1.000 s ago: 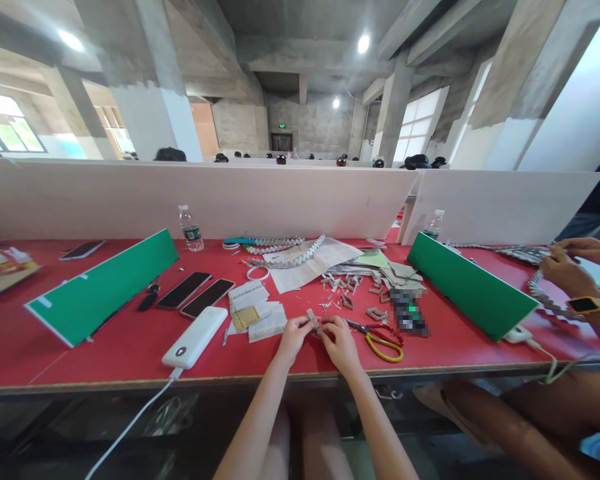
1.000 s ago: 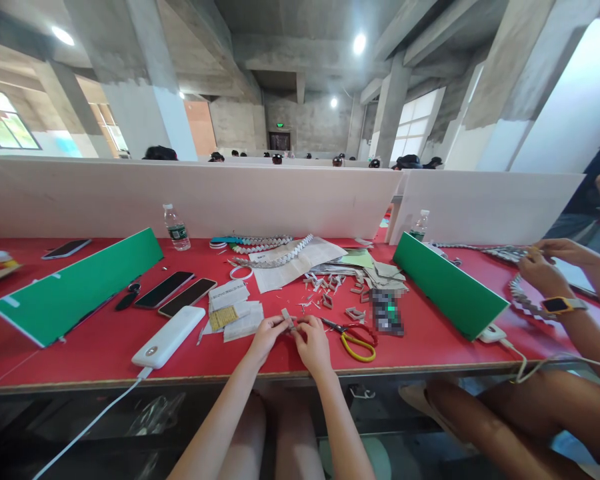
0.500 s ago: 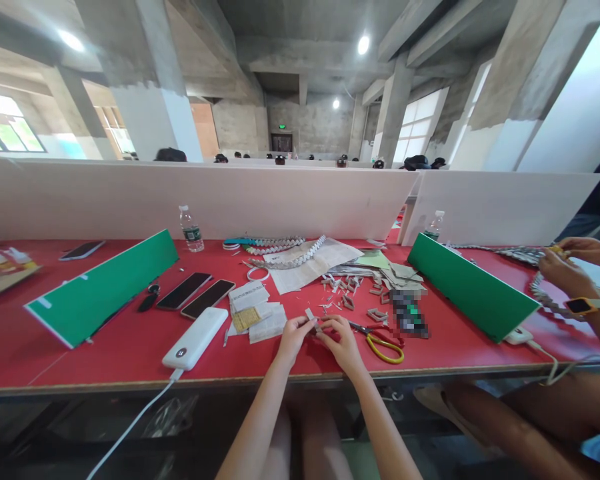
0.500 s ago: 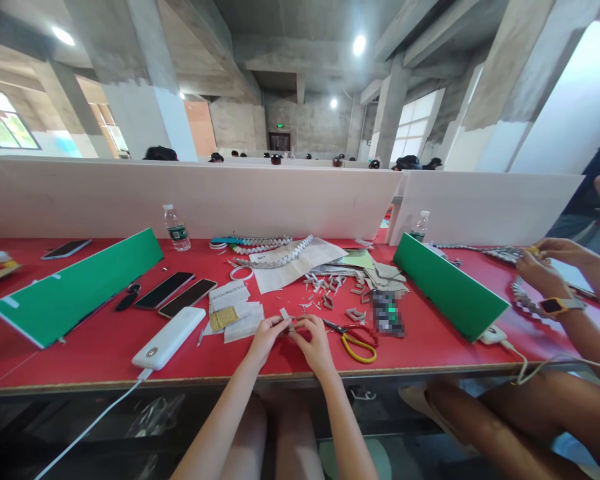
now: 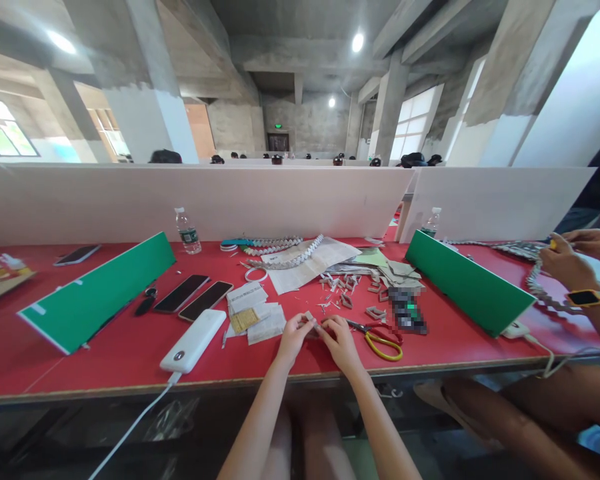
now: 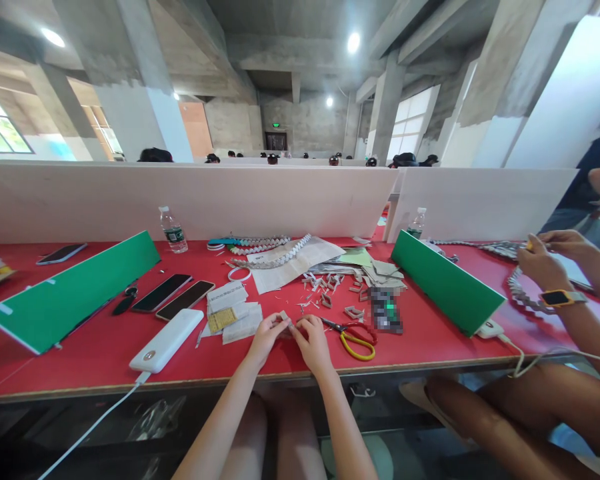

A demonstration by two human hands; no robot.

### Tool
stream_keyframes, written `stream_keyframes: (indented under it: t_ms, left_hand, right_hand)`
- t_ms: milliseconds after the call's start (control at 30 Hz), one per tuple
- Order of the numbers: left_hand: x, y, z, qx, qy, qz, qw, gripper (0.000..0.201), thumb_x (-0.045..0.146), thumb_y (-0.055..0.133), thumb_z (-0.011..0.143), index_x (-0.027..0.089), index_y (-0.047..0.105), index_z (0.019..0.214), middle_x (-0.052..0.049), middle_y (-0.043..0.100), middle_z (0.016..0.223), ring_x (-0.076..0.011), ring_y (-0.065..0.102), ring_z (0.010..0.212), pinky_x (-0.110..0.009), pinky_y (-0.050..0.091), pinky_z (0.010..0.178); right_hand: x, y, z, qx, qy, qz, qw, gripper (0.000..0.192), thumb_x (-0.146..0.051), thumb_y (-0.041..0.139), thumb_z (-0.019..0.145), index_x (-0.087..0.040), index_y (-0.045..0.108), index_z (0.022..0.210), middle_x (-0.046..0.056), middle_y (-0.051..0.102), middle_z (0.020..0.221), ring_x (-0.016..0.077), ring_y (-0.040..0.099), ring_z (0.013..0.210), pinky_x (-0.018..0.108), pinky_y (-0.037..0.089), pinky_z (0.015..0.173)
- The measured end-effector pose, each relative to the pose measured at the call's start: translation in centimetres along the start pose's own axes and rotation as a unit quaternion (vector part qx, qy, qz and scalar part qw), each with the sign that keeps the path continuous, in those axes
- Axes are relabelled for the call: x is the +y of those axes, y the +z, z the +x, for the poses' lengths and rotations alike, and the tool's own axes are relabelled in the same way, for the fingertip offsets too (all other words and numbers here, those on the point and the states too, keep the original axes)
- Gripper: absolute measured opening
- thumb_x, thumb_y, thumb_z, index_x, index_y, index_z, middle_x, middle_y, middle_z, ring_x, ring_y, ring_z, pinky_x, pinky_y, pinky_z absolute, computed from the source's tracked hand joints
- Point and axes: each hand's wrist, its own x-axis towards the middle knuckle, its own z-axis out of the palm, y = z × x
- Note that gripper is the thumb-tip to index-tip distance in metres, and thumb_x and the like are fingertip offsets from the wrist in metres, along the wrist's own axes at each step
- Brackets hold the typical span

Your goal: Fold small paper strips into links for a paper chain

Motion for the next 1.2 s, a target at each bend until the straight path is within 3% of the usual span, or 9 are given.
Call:
stream_keyframes:
  t_ms: [167, 667, 967, 1200]
  left_hand:
    - [0.2, 0.0, -0.1, 0.001, 0.033, 0.05, 0.998, 0.02, 0.032, 0.071, 0.064, 0.014, 0.067, 0.071, -0.003, 0.066, 0.07, -0.0142, 0.059, 0.067, -0.024, 0.046, 0.066]
    - [0.1, -0.3, 0.0, -0.015, 0.007, 0.044, 0.999, 0.025, 0.033, 0.072, 0.062, 0.013, 0.071, 0.077, -0.006, 0.07, 0.076, -0.0189, 0.062, 0.073, -0.03, 0.048, 0.073]
    - [0.5, -0.2, -0.3, -0.037, 0.0, 0.011, 0.999, 0.023, 0.034, 0.07, 0.065, 0.014, 0.065, 0.075, -0.004, 0.066, 0.075, -0.0161, 0.061, 0.071, -0.025, 0.048, 0.064]
    - [0.8, 0.0, -0.5, -0.048, -0.028, -0.017, 0.998, 0.029, 0.033, 0.073, 0.06, 0.016, 0.055, 0.073, 0.001, 0.06, 0.07, -0.0146, 0.06, 0.069, -0.026, 0.05, 0.064]
  right_hand:
    - [0.1, 0.1, 0.0, 0.006, 0.004, -0.019, 1.0, 0.021, -0.031, 0.051, 0.083, -0.02, 0.056, 0.065, 0.005, 0.056, 0.087, 0.0198, 0.048, 0.087, 0.032, 0.039, 0.079]
    - [1.0, 0.3, 0.5, 0.012, 0.047, 0.0, 0.999, 0.024, -0.038, 0.058, 0.076, -0.02, 0.061, 0.06, 0.007, 0.061, 0.082, 0.0223, 0.055, 0.081, 0.034, 0.042, 0.073]
    - [0.8, -0.2, 0.4, 0.04, 0.068, 0.07, 0.994, 0.028, -0.043, 0.061, 0.072, -0.019, 0.057, 0.059, 0.006, 0.063, 0.081, 0.0212, 0.058, 0.081, 0.033, 0.042, 0.077]
    - [1.4, -0.7, 0.4, 0.031, 0.083, 0.146, 0.985, 0.026, -0.044, 0.062, 0.071, -0.019, 0.055, 0.067, 0.007, 0.065, 0.091, 0.0213, 0.059, 0.089, 0.034, 0.041, 0.083]
